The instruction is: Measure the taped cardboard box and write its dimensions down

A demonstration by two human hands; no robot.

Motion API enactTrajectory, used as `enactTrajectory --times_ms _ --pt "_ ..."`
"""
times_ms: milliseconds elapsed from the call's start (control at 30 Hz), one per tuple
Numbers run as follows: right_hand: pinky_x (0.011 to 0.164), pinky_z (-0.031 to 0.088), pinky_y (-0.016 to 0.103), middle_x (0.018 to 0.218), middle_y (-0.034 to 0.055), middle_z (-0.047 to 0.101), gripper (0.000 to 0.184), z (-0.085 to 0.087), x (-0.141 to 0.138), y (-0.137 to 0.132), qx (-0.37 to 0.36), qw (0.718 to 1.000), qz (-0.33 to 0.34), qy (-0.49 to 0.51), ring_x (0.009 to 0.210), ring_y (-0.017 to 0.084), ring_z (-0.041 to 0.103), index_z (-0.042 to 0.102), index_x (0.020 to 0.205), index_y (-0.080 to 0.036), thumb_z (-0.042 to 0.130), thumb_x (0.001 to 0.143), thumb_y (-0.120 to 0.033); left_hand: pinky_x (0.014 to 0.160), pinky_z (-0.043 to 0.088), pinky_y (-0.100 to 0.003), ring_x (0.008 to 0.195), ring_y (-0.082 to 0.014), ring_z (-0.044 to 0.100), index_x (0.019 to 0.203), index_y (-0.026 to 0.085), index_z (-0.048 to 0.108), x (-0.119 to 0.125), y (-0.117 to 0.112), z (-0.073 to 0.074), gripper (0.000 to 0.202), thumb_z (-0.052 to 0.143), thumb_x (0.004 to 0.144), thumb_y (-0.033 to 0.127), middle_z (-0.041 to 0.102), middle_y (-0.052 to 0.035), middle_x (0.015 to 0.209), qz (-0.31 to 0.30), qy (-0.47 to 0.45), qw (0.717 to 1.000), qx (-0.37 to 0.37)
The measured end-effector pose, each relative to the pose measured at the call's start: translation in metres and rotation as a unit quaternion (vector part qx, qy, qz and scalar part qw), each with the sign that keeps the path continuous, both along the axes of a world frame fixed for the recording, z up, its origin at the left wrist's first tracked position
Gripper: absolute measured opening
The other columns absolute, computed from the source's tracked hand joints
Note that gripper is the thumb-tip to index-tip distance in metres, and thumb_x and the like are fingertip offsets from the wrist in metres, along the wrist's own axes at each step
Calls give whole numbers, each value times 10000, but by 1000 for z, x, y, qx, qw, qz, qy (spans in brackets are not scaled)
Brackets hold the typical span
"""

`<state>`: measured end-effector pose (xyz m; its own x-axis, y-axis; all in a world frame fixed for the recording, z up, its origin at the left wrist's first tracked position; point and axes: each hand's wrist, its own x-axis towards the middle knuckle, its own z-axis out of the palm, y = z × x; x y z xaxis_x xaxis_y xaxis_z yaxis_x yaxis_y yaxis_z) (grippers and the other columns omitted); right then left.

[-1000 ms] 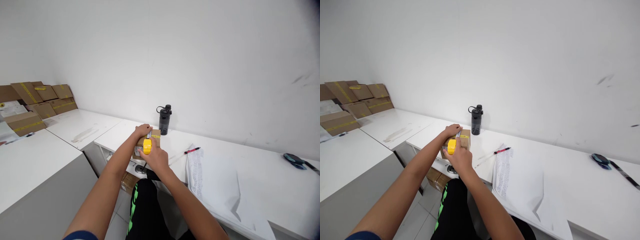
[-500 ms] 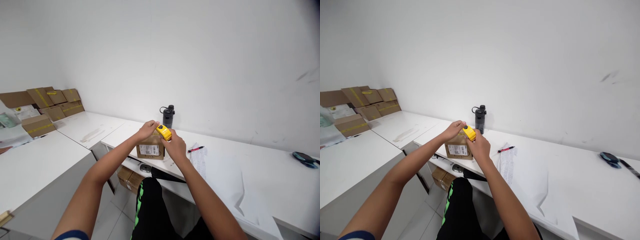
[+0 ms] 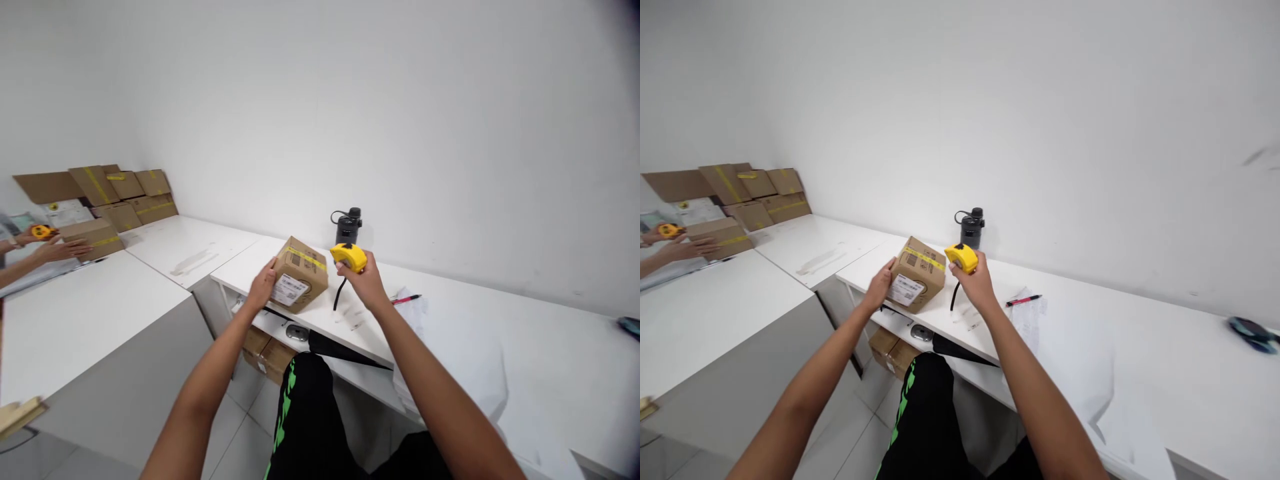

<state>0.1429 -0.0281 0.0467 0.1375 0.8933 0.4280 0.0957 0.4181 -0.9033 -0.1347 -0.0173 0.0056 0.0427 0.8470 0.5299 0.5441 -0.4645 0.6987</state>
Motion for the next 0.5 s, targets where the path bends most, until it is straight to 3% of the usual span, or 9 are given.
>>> enactTrajectory --times_ms 100,200,300,400,500 --pt "686 571 358 994 9 586 595 15 -15 27 -38 995 82 -33 792 183 621 363 1115 -267 722 701 -498 1125 342 -388 1320 -252 482 1360 165 507 16 -11 -35 842 251 850 783 527 -135 1421 -62 -123 989 -48" --pt "646 554 330 955 12 584 532 32 -21 47 -61 973 151 -161 779 186 614 359 1093 -259 683 750 -506 1111 344 -415 1377 -265 414 1491 222 285 32 -12 -45 909 309 806 819 368 -154 1535 -39 -274 956 -102" --pt "727 535 317 992 31 606 477 44 -23 57 -48 931 209 -294 899 210 620 379 1077 -246 657 786 -501 1110 337 -417 1406 -261 370 1505 268 225 43 -8 -29 839 338 842 771 322 -133 1561 -43 -356 925 -124" --pt "755 514 305 994 41 628 443 50 -32 58 -38 892 234 -386 926 219 627 367 1087 -240 608 829 -507 1080 371 -402 1315 -279 477 1451 229 339 58 -7 -7 814 642 793 600 444 -157 1473 -63 -349 924 -142" --pt "729 501 305 964 55 648 427 56 -46 55 -36 857 241 -455 885 228 644 333 1110 -234 568 858 -487 996 445 -405 1146 -266 601 1433 192 341 73 -7 4 813 734 764 437 561 -166 1340 -78 -376 908 -170"
